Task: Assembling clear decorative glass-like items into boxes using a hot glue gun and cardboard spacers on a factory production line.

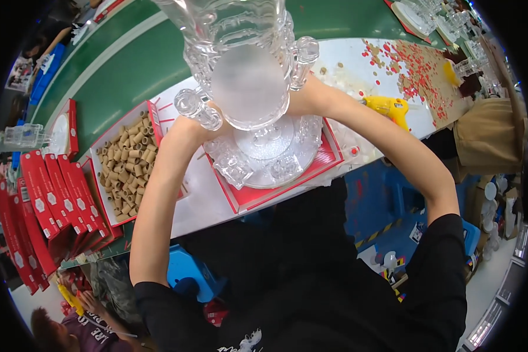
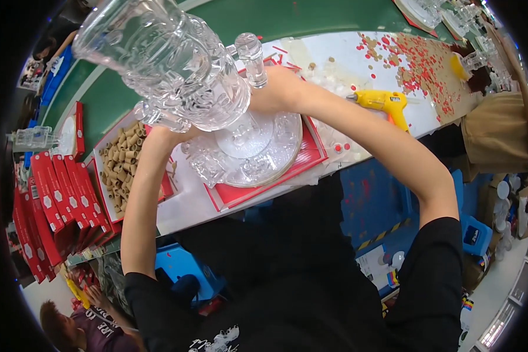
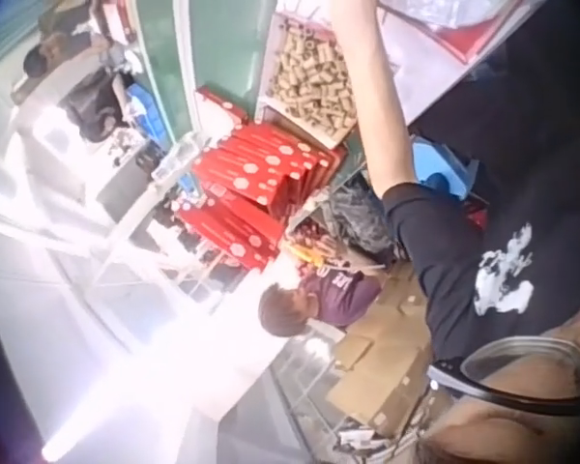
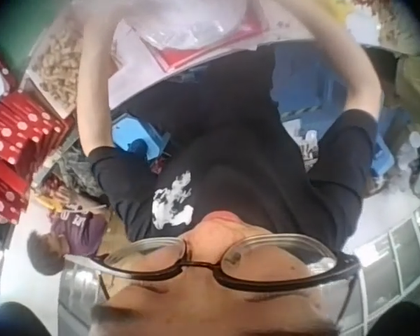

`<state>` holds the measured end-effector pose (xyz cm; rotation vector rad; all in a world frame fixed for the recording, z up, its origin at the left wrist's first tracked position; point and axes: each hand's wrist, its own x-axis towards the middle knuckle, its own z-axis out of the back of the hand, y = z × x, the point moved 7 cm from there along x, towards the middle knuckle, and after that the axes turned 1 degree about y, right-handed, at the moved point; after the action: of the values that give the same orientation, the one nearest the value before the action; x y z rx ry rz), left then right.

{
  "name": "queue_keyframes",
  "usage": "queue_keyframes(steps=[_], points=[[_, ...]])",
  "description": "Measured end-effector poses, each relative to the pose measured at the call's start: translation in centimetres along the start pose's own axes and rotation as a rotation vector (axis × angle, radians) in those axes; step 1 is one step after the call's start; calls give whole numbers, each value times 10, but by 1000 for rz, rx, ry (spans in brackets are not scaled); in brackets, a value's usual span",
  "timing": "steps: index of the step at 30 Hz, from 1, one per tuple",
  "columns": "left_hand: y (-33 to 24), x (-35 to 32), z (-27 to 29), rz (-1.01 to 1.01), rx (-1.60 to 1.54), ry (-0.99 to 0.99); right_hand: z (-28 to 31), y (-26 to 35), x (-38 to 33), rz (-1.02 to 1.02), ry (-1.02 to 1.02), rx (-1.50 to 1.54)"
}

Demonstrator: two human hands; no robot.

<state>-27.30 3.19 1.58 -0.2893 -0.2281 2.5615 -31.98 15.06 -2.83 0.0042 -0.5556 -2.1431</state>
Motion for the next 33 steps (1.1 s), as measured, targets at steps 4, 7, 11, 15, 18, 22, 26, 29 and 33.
queue_keyframes(steps=[4, 7, 11, 15, 18, 22, 26, 29, 33], points=[[30, 1, -20, -25, -144, -74, 8, -11, -4, -57, 24, 204], [33, -28, -1, -158, -234, -299, 47, 17, -16, -165, -36, 293], [60, -63, -8, 246, -880, -551, 96, 40, -106, -321, -288, 41], [-21, -143, -1, 265, -428, -540, 52, 78, -167, -380, 188, 66], [-75, -151, -29, 125, -309, -232, 24, 85, -165, -364, 282, -75], [-85, -142, -69, 120, -261, -47, 17, 73, -163, -345, 329, -56], [-91, -135, -72, 99, -244, 53, 30, 78, -152, -331, 308, -31], [-97, -135, -75, 71, -238, 23, 24, 78, -147, -361, 272, -63], [-102, -135, -72, 39, -142, -15, 21, 78, -151, -375, 299, -37]])
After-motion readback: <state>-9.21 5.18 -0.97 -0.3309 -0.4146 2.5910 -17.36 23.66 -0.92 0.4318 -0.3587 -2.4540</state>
